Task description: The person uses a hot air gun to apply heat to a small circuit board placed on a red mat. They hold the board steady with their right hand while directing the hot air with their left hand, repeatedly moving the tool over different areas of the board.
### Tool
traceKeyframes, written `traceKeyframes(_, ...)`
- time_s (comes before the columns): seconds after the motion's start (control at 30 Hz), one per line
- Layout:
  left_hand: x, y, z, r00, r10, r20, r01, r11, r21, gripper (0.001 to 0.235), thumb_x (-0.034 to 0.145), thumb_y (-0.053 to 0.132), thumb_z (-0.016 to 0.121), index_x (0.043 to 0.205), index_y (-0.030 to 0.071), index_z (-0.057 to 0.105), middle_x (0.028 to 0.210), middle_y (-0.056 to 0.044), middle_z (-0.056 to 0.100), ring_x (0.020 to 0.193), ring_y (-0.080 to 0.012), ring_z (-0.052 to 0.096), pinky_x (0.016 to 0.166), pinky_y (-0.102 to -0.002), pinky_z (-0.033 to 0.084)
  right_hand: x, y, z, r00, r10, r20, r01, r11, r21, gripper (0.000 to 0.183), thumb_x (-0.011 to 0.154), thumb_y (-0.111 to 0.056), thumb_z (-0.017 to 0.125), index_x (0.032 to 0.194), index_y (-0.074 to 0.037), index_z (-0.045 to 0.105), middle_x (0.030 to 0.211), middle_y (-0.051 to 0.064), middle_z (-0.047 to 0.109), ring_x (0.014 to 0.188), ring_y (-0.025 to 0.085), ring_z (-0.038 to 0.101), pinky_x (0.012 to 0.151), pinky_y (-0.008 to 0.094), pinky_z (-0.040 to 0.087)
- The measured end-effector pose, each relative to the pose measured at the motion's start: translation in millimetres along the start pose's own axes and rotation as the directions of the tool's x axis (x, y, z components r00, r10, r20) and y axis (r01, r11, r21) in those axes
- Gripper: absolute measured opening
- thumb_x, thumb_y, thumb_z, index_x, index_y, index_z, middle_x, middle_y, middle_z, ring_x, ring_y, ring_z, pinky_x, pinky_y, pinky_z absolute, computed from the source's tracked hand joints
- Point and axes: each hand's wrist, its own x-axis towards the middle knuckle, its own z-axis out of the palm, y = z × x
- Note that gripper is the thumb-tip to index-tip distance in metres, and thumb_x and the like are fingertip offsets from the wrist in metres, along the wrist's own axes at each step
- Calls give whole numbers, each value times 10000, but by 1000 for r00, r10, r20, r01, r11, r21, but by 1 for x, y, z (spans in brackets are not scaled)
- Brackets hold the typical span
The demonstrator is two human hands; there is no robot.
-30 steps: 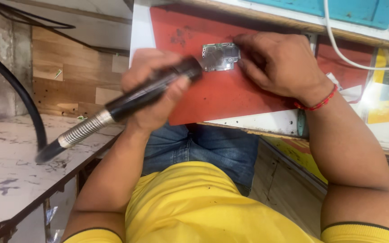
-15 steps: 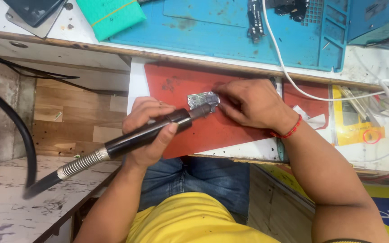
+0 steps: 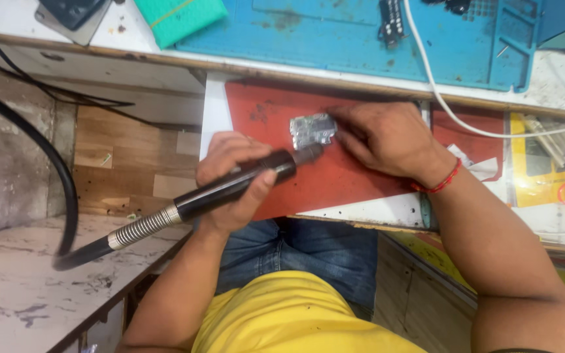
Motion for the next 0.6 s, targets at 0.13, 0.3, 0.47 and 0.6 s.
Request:
traceKeyframes(0.13,-6,-1,2,995,-89,-53,84,993,-79,295,954,248,761,1106,15,666,1109,-127,655,1005,-202,636,888,-310,533,-4,0,3,998,55,30,-55,998,-8,340,929,-173,680,1255,-78,695,901,133,707,790,356,674,669,453,525)
traceKeyframes(0.3,1,3,-2,999,19,39,-20,1000,15,304,947,259,765,1127,30,679,1058,-89,703,970,-185,636,902,-315,521,0,-1,0,997,71,43,-72,997,15,384,893,-175,686,1264,-76,685,871,126,704,768,354,672,658,458,522)
traceKeyframes(0.47,3,6,0,981,133,141,-137,990,21,328,925,293,786,1104,37,685,1074,-102,722,999,-231,647,907,-329,534,-2,-1,-2,998,49,33,-51,997,54,342,919,-177,691,1247,-78,694,914,130,710,816,356,678,684,451,528)
traceKeyframes(0.6,6,5,-1,998,-63,18,64,997,-48,318,954,290,767,1110,27,680,1091,-113,708,1008,-231,653,904,-332,537,-1,-2,-2,999,39,10,-39,998,42,335,908,-172,692,1227,-72,700,966,138,725,831,352,686,709,444,542)
